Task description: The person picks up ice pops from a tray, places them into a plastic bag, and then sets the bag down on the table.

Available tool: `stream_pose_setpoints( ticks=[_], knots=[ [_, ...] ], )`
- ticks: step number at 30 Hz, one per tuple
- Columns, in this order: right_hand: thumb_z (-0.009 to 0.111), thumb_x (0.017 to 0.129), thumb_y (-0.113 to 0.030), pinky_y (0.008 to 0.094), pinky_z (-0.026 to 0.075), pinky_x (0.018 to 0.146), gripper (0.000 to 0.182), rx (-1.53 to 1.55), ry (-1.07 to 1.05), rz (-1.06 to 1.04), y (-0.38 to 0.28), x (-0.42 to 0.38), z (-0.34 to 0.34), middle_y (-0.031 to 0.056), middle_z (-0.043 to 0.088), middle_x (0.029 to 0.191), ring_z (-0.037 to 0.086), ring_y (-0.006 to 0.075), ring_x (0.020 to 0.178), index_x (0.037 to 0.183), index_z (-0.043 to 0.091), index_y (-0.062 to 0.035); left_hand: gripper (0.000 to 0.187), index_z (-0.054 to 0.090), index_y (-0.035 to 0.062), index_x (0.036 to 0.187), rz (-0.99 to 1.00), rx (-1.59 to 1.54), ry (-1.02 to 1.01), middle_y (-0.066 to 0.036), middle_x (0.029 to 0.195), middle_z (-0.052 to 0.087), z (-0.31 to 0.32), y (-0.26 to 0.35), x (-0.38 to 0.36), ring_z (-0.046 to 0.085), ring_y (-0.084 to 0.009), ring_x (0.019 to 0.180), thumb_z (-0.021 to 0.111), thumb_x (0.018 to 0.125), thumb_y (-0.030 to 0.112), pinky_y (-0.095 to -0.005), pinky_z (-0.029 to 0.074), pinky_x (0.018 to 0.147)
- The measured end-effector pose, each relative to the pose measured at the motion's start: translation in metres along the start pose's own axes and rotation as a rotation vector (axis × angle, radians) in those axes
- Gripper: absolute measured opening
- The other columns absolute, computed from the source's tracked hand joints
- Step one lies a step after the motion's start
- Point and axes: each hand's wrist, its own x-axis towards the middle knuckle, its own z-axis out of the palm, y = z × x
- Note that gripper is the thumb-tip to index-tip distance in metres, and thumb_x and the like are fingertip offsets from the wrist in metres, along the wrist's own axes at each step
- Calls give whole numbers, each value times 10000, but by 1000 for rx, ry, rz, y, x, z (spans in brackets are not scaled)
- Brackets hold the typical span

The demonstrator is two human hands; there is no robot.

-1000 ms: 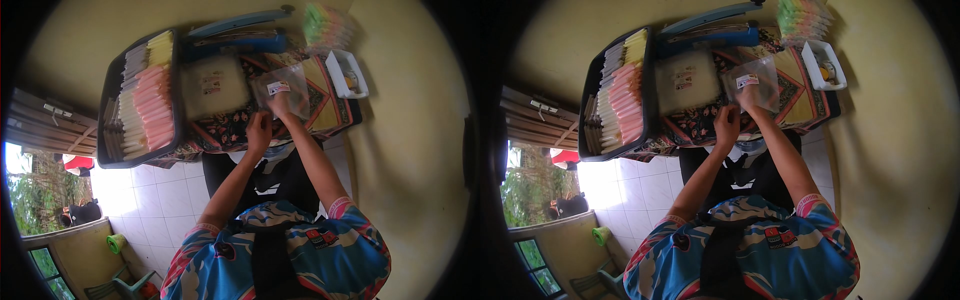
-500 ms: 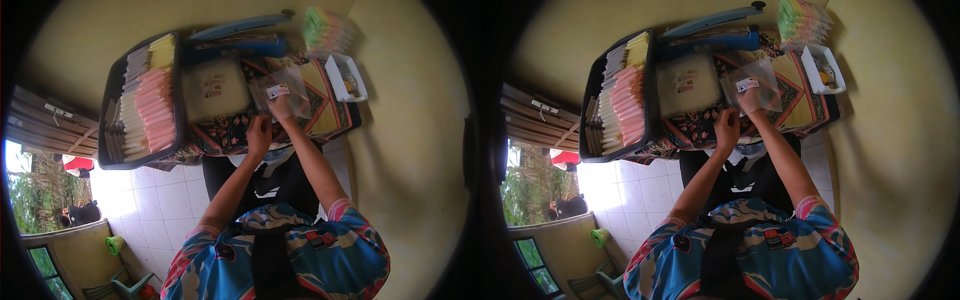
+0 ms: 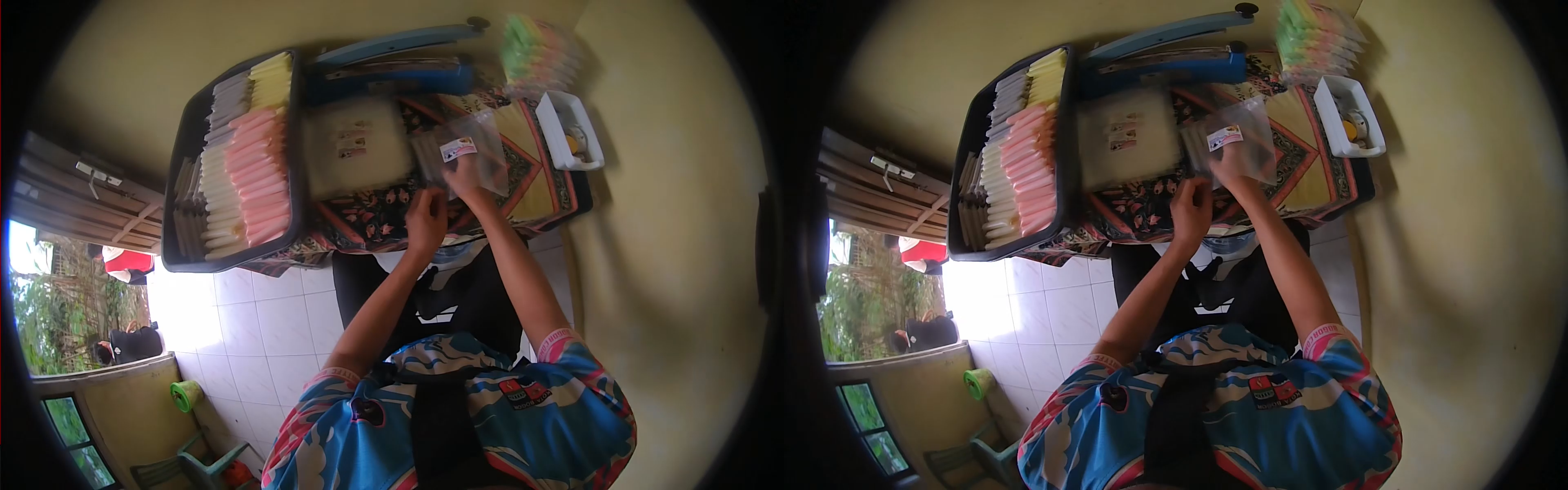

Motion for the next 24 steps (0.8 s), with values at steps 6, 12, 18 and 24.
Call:
stream_pose_setpoints(
  ticks=[6, 12, 18, 24],
  knots=[
    [703, 712, -87, 445, 483, 882, 362, 51, -283, -24, -23, -4, -44, 250, 644, 1069, 604, 415, 1047, 1058, 660, 9, 113, 616, 20, 942, -17, -22, -14, -143, 823, 616, 1, 1, -2, 639, -270, 696, 641, 841, -25, -342, 491, 634],
    [697, 690, -64, 443, 483, 862, 410, 4, -359, -43, -11, 2, -34, 249, 647, 1068, 612, 422, 1018, 1092, 654, 4, 116, 623, 28, 950, -34, -50, -15, -139, 823, 612, -1, 3, 0, 635, -275, 693, 639, 845, -18, -345, 488, 630],
    [679, 704, -82, 462, 478, 816, 349, 7, -327, -97, -13, -3, -37, 254, 640, 1008, 604, 439, 964, 1042, 653, 1, 103, 623, 35, 955, -81, -64, -52, -144, 846, 611, -3, 5, 1, 637, -289, 707, 644, 859, 6, -350, 489, 632],
    [663, 725, -91, 478, 476, 780, 274, 27, -357, -71, -15, -1, -36, 264, 633, 953, 589, 463, 938, 984, 663, -4, 112, 621, 43, 972, -99, -92, -38, -146, 871, 622, -5, 8, 1, 653, -303, 734, 642, 866, 11, -358, 497, 645]
  ],
)
